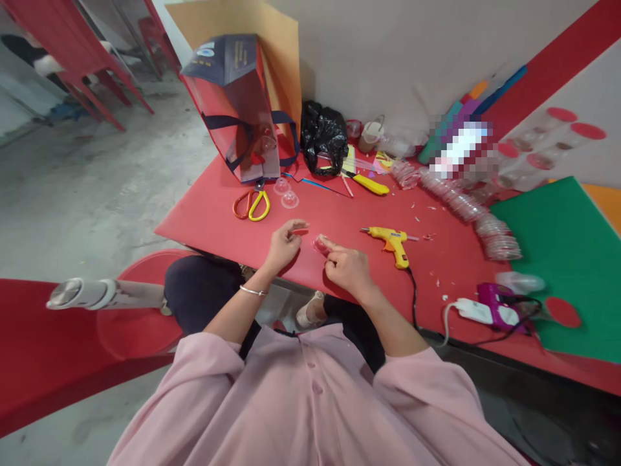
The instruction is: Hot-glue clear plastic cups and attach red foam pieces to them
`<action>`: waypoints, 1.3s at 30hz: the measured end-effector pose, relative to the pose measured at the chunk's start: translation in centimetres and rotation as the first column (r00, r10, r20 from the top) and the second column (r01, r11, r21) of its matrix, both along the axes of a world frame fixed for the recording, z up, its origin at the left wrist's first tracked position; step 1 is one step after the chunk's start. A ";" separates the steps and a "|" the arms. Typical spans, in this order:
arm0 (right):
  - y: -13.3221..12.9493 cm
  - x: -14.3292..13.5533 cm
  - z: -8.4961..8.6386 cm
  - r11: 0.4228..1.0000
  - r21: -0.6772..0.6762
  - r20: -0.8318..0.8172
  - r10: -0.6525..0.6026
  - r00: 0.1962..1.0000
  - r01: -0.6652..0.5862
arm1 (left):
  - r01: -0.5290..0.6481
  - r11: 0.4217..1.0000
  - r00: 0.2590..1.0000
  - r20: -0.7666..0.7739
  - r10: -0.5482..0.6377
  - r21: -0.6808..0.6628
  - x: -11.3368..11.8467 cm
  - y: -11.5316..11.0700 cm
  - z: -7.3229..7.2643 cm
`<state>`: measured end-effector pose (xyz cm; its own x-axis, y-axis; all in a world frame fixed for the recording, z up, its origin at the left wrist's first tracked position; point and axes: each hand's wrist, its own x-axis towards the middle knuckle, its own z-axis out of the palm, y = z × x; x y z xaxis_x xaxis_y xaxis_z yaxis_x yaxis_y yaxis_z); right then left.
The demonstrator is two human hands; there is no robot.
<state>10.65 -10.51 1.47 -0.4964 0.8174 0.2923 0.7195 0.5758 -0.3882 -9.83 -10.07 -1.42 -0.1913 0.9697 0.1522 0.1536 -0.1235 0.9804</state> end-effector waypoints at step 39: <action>-0.4 -0.3 -0.6 0.993 0.094 -0.171 0.086 0.982 -0.071 | 0.164 0.979 0.899 -0.391 -0.199 -0.122 -0.4 -0.6 0.2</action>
<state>10.39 -10.94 0.83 -0.4936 0.7455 0.4479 0.5963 0.6650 -0.4497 -10.19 -10.69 -1.20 0.0485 0.9943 0.0953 0.5165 -0.1067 0.8496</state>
